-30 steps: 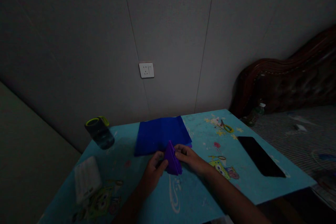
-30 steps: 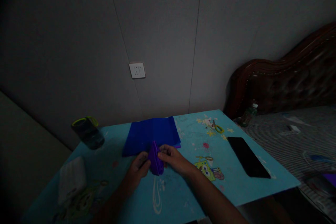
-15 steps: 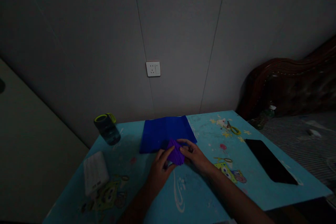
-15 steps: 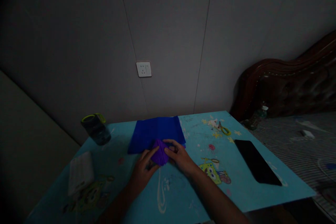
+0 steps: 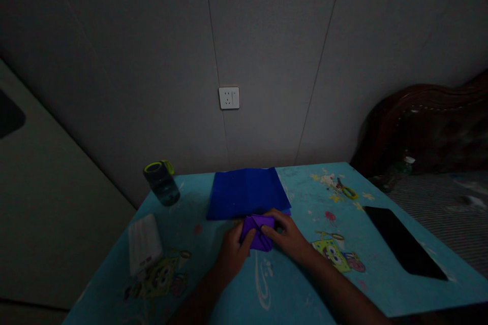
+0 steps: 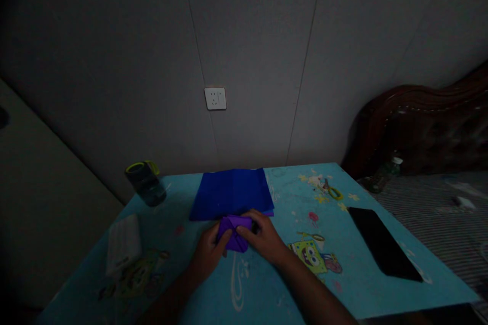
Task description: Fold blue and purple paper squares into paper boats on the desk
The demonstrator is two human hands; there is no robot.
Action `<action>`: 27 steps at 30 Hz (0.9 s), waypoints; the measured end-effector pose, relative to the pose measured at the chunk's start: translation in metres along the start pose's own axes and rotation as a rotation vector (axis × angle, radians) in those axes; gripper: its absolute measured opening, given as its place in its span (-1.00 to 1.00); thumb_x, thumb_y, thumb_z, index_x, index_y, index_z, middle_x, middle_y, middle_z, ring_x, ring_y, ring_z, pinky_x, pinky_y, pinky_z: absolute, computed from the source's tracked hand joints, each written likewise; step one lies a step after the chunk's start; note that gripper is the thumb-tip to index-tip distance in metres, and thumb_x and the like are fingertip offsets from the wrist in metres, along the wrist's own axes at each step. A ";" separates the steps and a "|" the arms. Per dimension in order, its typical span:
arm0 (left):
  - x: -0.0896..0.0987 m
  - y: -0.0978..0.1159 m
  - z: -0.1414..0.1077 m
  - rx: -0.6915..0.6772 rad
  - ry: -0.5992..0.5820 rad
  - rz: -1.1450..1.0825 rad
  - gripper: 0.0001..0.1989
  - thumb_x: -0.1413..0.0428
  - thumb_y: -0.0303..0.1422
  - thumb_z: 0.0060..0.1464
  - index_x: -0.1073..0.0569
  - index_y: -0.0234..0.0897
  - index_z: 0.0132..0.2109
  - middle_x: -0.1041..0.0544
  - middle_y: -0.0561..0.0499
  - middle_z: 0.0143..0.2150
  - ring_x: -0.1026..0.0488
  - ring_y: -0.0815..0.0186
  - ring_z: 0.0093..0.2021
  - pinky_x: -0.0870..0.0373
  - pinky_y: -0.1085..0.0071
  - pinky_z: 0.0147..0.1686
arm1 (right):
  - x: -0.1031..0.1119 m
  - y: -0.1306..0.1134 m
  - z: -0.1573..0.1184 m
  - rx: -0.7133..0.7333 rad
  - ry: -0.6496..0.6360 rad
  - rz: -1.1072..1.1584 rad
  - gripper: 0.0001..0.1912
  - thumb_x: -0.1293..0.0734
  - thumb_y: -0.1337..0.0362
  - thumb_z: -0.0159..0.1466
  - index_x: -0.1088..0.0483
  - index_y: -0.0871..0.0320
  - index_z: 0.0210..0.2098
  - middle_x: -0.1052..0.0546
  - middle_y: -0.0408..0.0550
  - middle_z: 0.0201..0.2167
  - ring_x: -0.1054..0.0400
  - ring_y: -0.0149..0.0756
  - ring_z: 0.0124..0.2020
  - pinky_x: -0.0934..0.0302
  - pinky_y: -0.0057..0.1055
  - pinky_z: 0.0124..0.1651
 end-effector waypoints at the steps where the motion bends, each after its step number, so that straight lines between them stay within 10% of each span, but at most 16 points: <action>1: -0.002 -0.002 -0.001 0.031 -0.012 -0.029 -0.68 -0.03 -0.13 0.21 -0.52 -0.29 -0.21 -0.46 0.05 -0.51 -0.33 0.38 -0.61 -0.31 0.47 -0.55 | -0.001 0.003 0.000 -0.016 -0.005 -0.001 -0.69 -0.37 0.02 0.25 -0.49 0.16 -0.25 -0.47 -0.09 -0.36 -0.34 -0.26 -0.30 -0.19 -0.37 -0.23; 14: -0.003 0.000 -0.005 0.049 -0.027 -0.171 -0.74 -0.22 -0.17 -0.01 -0.52 -0.20 -0.20 -0.53 0.02 -0.40 -0.47 0.26 -0.39 -0.44 0.44 -0.41 | -0.026 0.013 -0.007 -0.103 -0.149 0.127 -0.69 -0.35 0.07 0.26 -0.47 0.14 -0.12 -0.58 -0.05 -0.25 -0.43 -0.19 -0.23 -0.28 -0.31 -0.16; 21: -0.025 -0.003 -0.012 0.097 -0.309 -0.186 -0.63 -0.12 -0.11 0.11 -0.40 -0.29 -0.06 -0.41 0.13 -0.50 -0.31 0.45 -0.70 -0.25 0.56 -0.76 | -0.023 0.006 -0.007 -0.065 -0.104 0.069 -0.78 -0.31 0.12 0.29 -0.42 0.14 -0.21 -0.52 -0.10 -0.32 -0.39 -0.21 -0.24 -0.24 -0.33 -0.16; 27: -0.003 -0.001 -0.009 0.075 -0.067 -0.133 -0.70 -0.18 -0.20 0.02 -0.44 -0.25 -0.13 -0.50 0.04 -0.36 -0.45 0.32 -0.42 -0.41 0.45 -0.43 | -0.015 0.005 -0.008 -0.071 -0.023 0.082 -0.74 -0.29 0.05 0.28 -0.36 0.13 -0.23 -0.46 -0.14 -0.39 -0.34 -0.24 -0.32 -0.20 -0.36 -0.22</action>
Point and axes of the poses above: each hand's wrist, its own z-axis towards the middle knuckle, its own x-axis out of the back of the hand, y = z × x, the point moved 10 cm from there along z, towards the middle knuckle
